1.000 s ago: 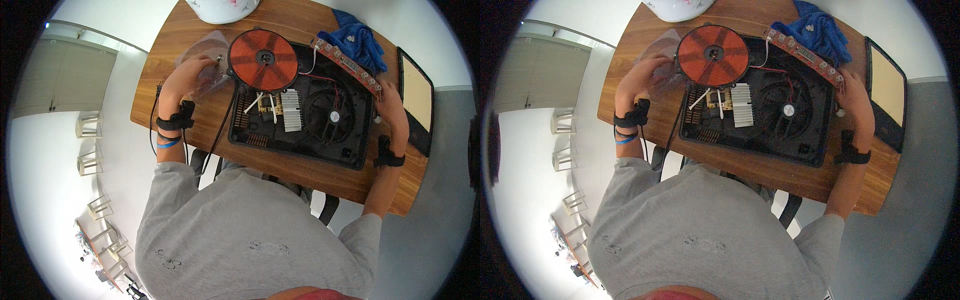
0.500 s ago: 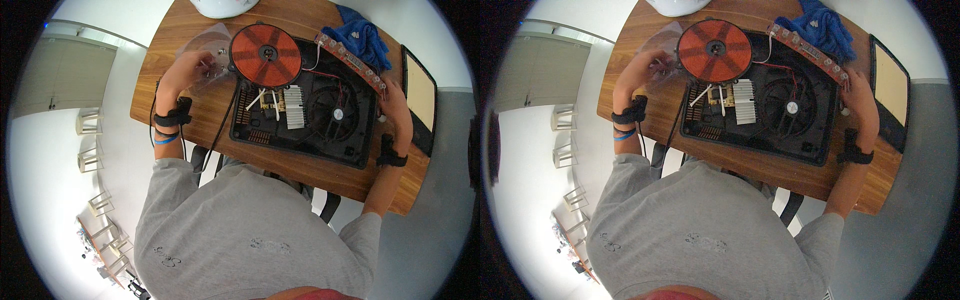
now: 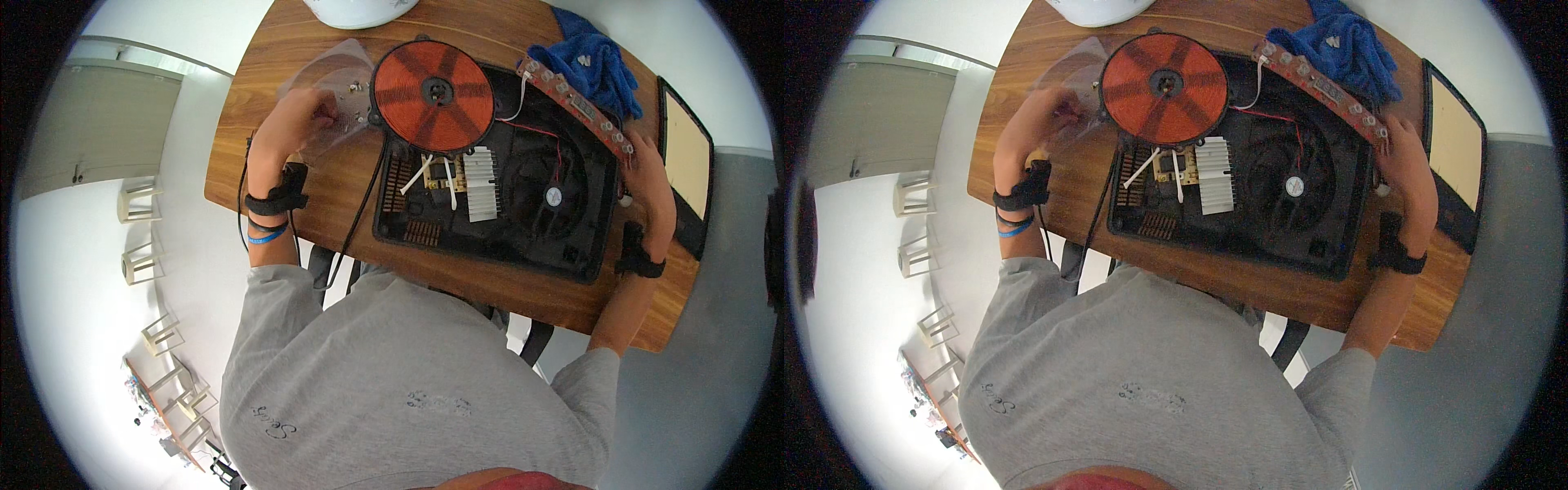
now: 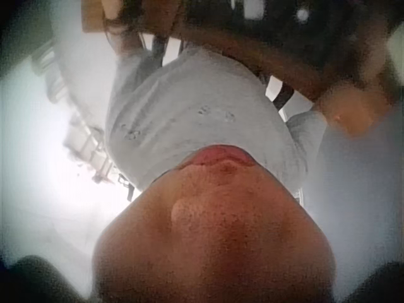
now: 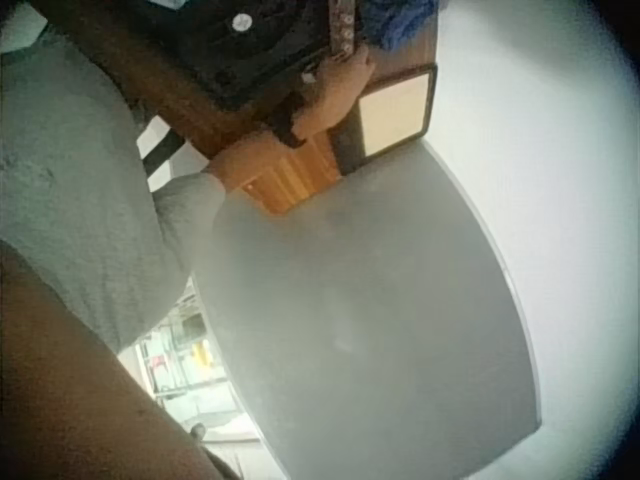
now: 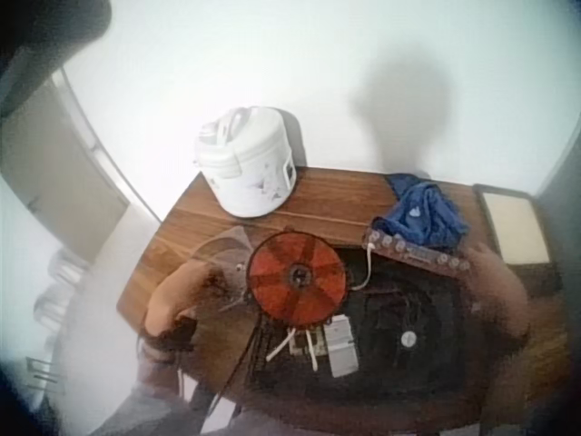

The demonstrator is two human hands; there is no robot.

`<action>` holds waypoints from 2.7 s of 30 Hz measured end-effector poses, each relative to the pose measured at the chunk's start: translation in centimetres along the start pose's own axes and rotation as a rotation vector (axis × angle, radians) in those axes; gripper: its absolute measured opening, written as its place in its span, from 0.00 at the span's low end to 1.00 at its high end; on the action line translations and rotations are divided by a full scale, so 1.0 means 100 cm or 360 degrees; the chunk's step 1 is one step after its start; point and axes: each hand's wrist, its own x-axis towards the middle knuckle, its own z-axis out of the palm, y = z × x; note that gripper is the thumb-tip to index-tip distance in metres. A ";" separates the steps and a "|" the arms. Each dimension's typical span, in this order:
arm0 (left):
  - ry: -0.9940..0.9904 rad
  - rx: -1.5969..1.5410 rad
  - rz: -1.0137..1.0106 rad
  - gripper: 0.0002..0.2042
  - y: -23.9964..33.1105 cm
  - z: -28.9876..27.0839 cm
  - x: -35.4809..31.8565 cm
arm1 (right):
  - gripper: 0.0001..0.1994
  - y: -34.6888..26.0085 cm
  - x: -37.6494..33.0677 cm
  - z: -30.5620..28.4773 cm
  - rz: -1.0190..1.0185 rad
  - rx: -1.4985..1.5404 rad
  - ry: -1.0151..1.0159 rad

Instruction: The person wipes the interior of a black plastic casing with a blue cloth, then places a fan and a circuit board inside. They connect wires and secure the board with screws using a screwdriver.

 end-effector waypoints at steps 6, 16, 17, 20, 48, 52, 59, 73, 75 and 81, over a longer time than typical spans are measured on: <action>0.0115 0.0037 0.0035 0.13 0.026 -0.005 -0.005 | 0.23 -0.009 0.003 -0.012 0.0075 -0.0067 -0.0078; -0.0134 0.0038 0.0159 0.10 0.040 -0.023 -0.012 | 0.27 0.007 0.006 -0.023 0.0320 0.0388 -0.0316; -0.0134 0.0063 0.0167 0.11 0.045 -0.025 -0.014 | 0.26 0.012 -0.001 -0.018 0.0329 0.0454 -0.0293; -0.0154 0.0101 0.0224 0.12 0.048 -0.033 -0.008 | 0.27 0.014 -0.004 -0.018 0.0312 0.0367 -0.0299; -0.0026 0.0263 0.0438 0.24 0.039 -0.014 0.018 | 0.35 -0.002 -0.008 -0.041 0.0223 0.0336 -0.0512; 0.0004 0.0384 0.0499 0.25 0.052 -0.017 0.028 | 0.35 -0.010 -0.013 -0.042 0.0160 0.0361 -0.0462; -0.0071 0.0461 0.0601 0.15 0.032 -0.007 0.054 | 0.33 -0.001 -0.015 -0.031 0.0217 0.0397 -0.0455; 0.0019 0.0546 0.0651 0.05 0.020 0.006 0.074 | 0.33 0.027 -0.018 -0.028 0.0099 0.0302 -0.0548; -0.0001 0.0504 0.0618 0.05 0.026 0.006 0.074 | 0.34 0.020 -0.022 -0.030 0.0150 0.0419 -0.0535; -0.0071 0.0522 0.0510 0.05 0.030 0.008 0.081 | 0.36 0.029 -0.025 -0.027 0.0168 0.0670 -0.0478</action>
